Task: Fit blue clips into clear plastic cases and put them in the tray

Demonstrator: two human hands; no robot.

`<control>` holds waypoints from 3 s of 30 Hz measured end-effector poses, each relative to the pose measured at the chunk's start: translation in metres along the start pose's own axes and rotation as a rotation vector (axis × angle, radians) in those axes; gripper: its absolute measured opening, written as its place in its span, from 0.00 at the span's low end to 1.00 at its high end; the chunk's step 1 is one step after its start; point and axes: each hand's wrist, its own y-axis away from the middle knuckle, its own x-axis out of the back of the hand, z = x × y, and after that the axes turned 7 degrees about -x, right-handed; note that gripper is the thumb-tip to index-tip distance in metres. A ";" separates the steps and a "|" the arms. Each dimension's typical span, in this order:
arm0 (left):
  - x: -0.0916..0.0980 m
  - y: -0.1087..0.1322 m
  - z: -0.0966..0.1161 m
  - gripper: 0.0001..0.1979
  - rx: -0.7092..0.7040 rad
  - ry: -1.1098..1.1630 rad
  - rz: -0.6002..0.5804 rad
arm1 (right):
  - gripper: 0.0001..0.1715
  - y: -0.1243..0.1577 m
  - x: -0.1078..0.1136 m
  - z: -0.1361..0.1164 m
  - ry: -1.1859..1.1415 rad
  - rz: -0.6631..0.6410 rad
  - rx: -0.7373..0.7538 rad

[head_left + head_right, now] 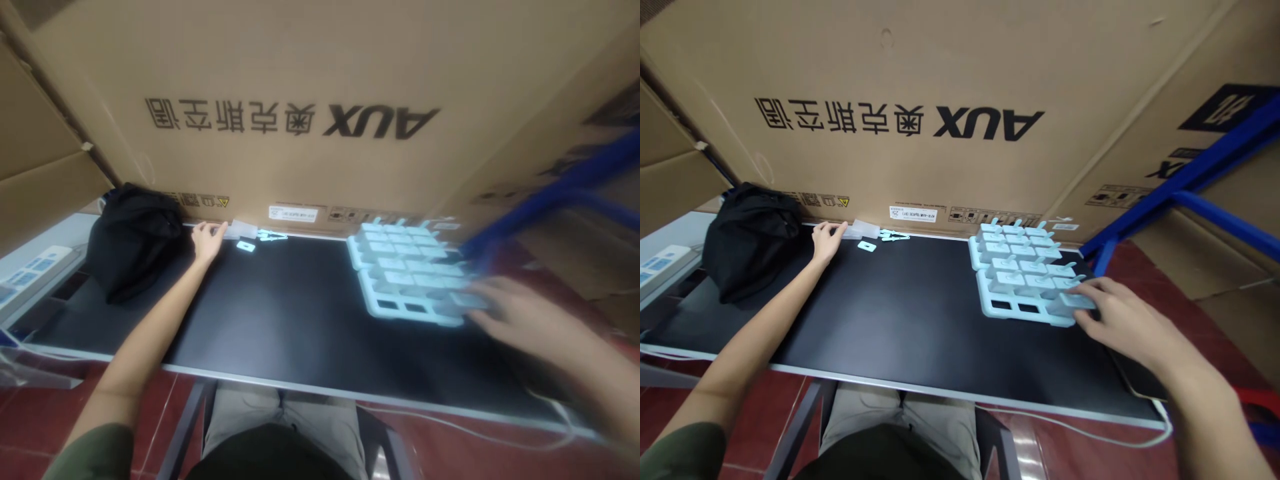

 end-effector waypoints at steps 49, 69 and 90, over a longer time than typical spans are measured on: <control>0.011 -0.023 0.017 0.14 -0.680 -0.313 -0.424 | 0.24 -0.183 -0.068 -0.369 -0.250 -0.096 0.574; 0.035 0.019 0.048 0.30 -0.583 0.443 -0.306 | 0.16 -0.181 -0.062 -0.375 -0.240 -0.116 0.717; 0.015 0.098 0.047 0.27 -0.784 0.641 -0.338 | 0.22 -0.104 -0.020 -0.342 -1.615 -0.274 0.158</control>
